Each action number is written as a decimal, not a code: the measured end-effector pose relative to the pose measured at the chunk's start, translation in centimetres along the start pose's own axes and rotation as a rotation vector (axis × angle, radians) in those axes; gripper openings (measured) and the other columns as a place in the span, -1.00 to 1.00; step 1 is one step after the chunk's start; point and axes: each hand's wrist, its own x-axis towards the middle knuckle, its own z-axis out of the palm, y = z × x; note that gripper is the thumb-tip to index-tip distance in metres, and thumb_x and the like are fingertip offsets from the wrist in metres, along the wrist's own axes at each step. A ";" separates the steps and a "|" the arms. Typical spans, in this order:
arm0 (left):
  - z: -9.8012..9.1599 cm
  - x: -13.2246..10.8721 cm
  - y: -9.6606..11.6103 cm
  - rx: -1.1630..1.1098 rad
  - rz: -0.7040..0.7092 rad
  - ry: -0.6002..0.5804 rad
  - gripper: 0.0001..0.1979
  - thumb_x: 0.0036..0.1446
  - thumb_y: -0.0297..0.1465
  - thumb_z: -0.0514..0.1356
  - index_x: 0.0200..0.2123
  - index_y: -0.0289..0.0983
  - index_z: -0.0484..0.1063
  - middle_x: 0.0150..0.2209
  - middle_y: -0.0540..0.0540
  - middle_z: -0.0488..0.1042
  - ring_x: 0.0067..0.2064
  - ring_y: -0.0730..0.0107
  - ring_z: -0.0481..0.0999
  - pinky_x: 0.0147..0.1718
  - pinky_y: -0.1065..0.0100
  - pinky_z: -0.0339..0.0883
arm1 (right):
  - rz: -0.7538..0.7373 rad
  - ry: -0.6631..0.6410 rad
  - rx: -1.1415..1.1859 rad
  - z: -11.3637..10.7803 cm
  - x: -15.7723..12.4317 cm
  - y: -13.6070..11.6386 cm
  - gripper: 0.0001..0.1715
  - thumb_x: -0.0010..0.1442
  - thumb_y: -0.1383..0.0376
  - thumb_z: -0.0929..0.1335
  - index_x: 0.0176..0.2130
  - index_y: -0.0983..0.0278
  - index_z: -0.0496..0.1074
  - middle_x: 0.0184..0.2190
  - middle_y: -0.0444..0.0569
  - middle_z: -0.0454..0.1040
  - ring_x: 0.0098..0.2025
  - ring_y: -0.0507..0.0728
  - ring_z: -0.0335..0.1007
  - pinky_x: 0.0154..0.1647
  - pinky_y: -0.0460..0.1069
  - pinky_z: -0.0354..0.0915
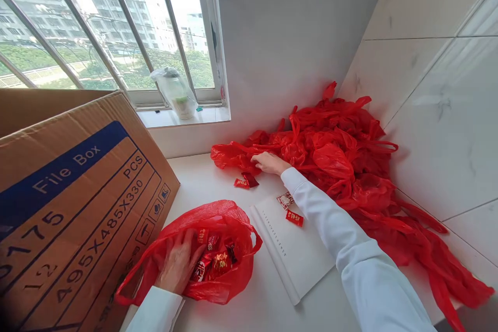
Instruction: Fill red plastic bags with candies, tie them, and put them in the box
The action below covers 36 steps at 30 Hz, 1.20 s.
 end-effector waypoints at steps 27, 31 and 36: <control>-4.8 -1.5 -0.2 -0.703 0.144 0.247 -0.92 0.07 -0.37 0.06 -0.35 -0.20 0.33 -0.34 -0.01 0.51 -0.28 0.34 0.51 -0.25 0.35 0.33 | 0.157 -0.091 0.249 3.8 -9.9 -3.4 -0.67 0.16 0.27 0.27 -0.07 0.26 0.42 -0.13 0.03 0.47 -0.08 0.13 0.38 -0.03 0.04 0.25; -4.7 -1.4 -0.2 -0.917 0.128 0.146 -0.86 0.03 -0.27 0.13 -0.37 -0.21 0.35 -0.40 0.02 0.52 -0.34 0.40 0.52 -0.30 0.39 0.37 | 0.181 -0.022 0.330 2.8 -9.5 -4.1 -0.72 0.15 0.27 0.28 -0.15 0.25 0.46 -0.16 -0.01 0.52 -0.11 0.11 0.41 -0.06 0.01 0.28; -4.1 -1.3 -0.5 -1.027 0.074 0.173 -0.79 0.00 -0.23 0.17 -0.35 -0.25 0.39 -0.40 0.00 0.53 -0.34 0.39 0.53 -0.29 0.39 0.40 | 0.164 0.165 0.491 -1.3 -10.1 -8.1 -0.75 0.19 0.22 0.26 -0.21 0.23 0.48 -0.23 -0.07 0.54 -0.20 0.07 0.46 -0.15 -0.04 0.32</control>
